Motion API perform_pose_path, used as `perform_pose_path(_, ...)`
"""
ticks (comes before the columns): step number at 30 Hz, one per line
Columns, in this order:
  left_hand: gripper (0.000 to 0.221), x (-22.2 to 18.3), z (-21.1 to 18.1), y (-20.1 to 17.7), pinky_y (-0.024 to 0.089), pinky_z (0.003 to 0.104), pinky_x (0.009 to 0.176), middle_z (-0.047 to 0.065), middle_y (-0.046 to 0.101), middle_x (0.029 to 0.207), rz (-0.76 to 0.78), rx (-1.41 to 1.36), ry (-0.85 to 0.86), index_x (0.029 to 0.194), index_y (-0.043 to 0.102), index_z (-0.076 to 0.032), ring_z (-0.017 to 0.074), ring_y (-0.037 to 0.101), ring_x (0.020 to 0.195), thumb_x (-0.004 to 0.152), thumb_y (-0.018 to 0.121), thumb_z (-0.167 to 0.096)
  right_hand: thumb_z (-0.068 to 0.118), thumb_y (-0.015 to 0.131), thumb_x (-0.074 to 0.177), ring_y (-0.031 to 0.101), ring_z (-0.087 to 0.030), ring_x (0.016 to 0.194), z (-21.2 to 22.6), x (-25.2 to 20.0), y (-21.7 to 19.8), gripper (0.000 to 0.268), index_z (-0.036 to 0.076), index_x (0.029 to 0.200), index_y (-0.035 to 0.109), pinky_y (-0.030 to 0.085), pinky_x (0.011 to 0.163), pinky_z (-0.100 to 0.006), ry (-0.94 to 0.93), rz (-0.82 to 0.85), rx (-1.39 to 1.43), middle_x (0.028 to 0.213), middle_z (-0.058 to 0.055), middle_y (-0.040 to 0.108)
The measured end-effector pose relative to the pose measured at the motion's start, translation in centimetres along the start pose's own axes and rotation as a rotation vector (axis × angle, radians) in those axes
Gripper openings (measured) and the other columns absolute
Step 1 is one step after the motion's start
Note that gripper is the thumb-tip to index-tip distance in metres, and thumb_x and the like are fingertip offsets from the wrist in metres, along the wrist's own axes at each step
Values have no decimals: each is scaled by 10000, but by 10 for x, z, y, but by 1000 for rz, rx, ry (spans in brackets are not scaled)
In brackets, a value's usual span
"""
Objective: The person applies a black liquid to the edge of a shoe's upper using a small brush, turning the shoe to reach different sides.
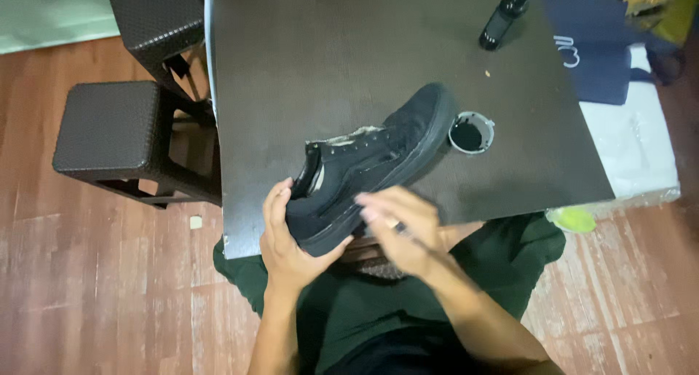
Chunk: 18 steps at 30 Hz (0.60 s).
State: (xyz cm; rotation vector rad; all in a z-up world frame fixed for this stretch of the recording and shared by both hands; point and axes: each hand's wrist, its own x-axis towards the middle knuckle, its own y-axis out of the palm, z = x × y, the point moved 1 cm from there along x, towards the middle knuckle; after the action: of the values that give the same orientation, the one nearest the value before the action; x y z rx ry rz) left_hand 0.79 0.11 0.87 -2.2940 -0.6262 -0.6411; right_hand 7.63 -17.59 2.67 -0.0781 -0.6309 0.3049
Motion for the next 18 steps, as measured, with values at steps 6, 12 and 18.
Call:
perform_pose_path(6, 967, 3, -2, 0, 514, 470, 910, 216, 503, 1320, -11, -9, -6, 1328, 396, -8, 406, 570, 1185, 588, 898, -378, 50, 597, 904, 684, -247, 713, 1, 17, -28, 172, 11, 993, 740, 522, 637, -327, 29, -175, -282, 809, -108, 698)
perform_pose_path(12, 949, 0, 2, 2, 508, 458, 925, 199, 490, 1340, 5, 21, 3, 1336, 387, -23, 387, 562, 1199, 616, 871, -405, 50, 641, 858, 714, -282, 704, 14, -6, 18, 171, 16, 983, 752, 557, 616, -329, 14, -5, 48, 829, -132, 715)
perform_pose_path(18, 952, 2, -1, 0, 512, 461, 920, 212, 488, 1334, 1, -1, 8, 1332, 380, -11, 400, 565, 1190, 610, 886, -371, 39, 629, 869, 698, -290, 708, -20, 2, -16, 159, 21, 971, 751, 545, 634, -364, -95, -89, -150, 848, -140, 715)
